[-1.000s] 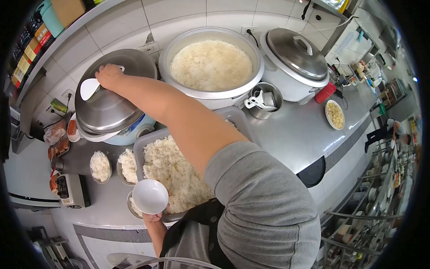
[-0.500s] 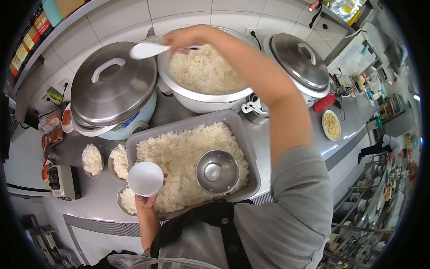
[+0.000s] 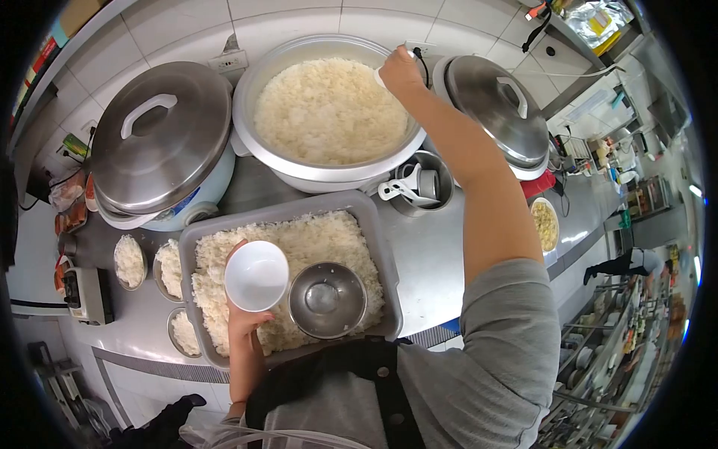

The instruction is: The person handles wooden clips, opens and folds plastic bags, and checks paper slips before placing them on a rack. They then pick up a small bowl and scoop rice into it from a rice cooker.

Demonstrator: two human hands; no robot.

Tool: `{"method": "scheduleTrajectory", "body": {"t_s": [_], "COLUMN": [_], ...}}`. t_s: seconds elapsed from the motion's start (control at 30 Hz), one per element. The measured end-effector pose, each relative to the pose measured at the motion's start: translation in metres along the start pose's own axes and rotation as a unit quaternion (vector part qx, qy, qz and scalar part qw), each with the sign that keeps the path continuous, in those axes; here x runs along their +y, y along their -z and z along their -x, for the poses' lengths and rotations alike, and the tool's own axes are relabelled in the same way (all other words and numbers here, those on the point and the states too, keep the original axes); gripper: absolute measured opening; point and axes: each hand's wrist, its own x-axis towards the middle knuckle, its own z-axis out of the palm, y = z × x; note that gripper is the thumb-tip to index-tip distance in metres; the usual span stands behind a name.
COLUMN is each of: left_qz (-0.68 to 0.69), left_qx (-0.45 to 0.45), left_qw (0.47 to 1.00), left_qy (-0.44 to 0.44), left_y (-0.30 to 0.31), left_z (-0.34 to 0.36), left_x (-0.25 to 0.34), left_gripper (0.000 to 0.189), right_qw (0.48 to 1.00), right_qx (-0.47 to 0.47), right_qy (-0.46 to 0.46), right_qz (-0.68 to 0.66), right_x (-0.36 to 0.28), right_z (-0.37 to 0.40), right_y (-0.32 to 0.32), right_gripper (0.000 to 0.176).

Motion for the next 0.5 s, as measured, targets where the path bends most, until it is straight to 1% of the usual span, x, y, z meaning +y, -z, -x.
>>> {"method": "scheduleTrajectory", "body": {"t_s": [0.03, 0.13, 0.23, 0.33, 0.37, 0.47, 0.5], "left_qz": [-0.019, -0.022, -0.016, 0.001, -0.009, -0.127, -0.144], "left_qx": [-0.006, 0.017, 0.042, 0.041, 0.052, 0.064, 0.075], "left_qw": [1.0, 0.999, 0.999, 0.999, 0.999, 0.987, 0.983], "left_qy": [-0.013, -0.02, -0.028, -0.018, -0.006, -0.073, -0.082], "left_y": [-0.005, -0.022, -0.034, -0.039, -0.041, -0.049, -0.054], "left_z": [0.0, 0.004, 0.007, -0.001, -0.008, -0.039, -0.049], "left_x": [-0.006, -0.011, -0.016, -0.027, -0.03, -0.039, -0.04], "left_gripper": [0.137, 0.138, 0.136, 0.134, 0.128, 0.122, 0.12], "right_qw": [0.999, 0.993, 0.989, 0.98, 0.977, 0.967, 0.964], "right_qx": [0.018, -0.111, -0.118, -0.153, -0.16, -0.181, -0.19], "right_qy": [0.018, 0.009, -0.021, -0.028, -0.031, -0.045, -0.048], "right_qz": [0.022, -0.029, -0.084, -0.125, -0.14, -0.172, -0.178], "right_x": [-0.003, -0.005, 0.0, -0.001, -0.002, -0.003, -0.004], "right_z": [0.001, 0.003, 0.009, 0.01, 0.011, 0.01, 0.01], "right_y": [-0.001, 0.015, 0.005, 0.012, 0.013, 0.016, 0.019], "right_gripper": [0.015, 0.016, 0.018, 0.02, 0.02, 0.022, 0.022]}}
